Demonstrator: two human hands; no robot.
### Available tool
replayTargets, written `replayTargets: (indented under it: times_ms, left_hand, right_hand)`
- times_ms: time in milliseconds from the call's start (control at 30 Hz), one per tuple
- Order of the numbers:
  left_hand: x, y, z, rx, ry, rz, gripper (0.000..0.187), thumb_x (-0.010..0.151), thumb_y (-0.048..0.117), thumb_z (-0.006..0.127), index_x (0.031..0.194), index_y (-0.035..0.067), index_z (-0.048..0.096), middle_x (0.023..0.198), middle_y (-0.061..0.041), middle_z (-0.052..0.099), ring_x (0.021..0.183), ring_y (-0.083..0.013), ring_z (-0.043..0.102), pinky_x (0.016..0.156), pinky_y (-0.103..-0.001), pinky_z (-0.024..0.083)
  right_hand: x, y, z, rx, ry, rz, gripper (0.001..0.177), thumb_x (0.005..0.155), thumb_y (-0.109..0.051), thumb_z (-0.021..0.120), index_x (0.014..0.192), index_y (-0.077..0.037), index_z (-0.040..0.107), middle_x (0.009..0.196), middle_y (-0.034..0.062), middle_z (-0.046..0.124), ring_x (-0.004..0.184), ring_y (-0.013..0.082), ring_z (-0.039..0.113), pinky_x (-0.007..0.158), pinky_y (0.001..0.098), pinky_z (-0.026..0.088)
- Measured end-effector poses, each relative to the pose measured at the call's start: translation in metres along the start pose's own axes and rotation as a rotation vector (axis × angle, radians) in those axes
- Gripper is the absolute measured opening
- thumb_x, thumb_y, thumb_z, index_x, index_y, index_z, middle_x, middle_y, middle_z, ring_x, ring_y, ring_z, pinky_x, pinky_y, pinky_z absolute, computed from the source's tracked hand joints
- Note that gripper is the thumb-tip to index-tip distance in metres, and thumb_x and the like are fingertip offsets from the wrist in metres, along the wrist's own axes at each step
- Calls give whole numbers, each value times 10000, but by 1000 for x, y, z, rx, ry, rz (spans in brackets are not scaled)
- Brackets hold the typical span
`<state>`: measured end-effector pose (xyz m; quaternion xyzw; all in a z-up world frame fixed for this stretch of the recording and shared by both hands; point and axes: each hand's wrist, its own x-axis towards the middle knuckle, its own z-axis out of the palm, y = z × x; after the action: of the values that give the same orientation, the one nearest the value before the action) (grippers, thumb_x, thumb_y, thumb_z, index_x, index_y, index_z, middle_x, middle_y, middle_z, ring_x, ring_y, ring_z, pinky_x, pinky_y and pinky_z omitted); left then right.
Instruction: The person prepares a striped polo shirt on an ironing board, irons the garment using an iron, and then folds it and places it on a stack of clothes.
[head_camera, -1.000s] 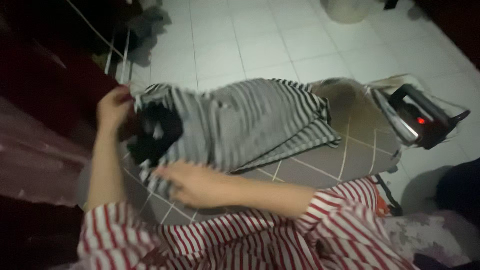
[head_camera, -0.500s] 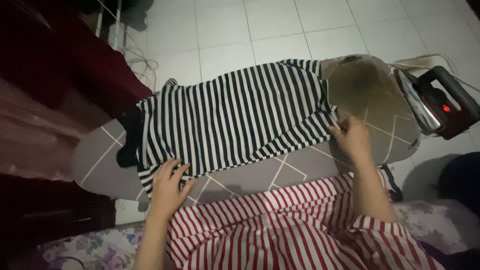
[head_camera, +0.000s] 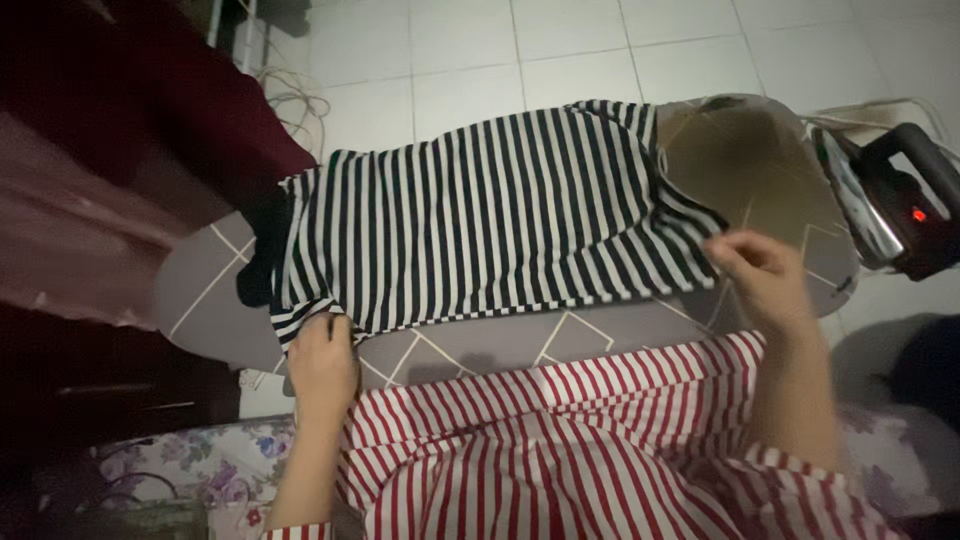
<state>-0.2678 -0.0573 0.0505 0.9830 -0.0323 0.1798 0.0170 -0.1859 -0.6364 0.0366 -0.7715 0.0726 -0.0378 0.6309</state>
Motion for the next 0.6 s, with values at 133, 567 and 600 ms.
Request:
replayTargets:
  times_ms: [133,567,600]
  left_hand:
    - [-4,-20,-4,16,33,-147,442,759,1,580,1189,41,677,1199,-209,666,1068,-419,625,883,-489,520]
    - [251,-100,-102,190,758,107,134,910,-24,626,944,48,734,1043,-113,701,1035,-301,645,854,-420,566]
    - [254,-100,-118,170,836,170,148,882,-33,637,949,52,738,1034,-91,705,1082,-292,647,921,-426,575]
  right_hand:
    - [6,-16,-9,-369,-412,266,322,660,-45,883,970,-94,811,896,101,816,779,224,741,722,408,609]
    - [187,-179,-21,-1144,684,-1250,73,944,-98,851,925,-78,783,1156,133,728,1050,308,717,860,387,560]
    - [176,-183,-30,-1069,653,-1201,75,943,-102,839,924,-69,774,1143,132,726,1036,298,714,859,381,559]
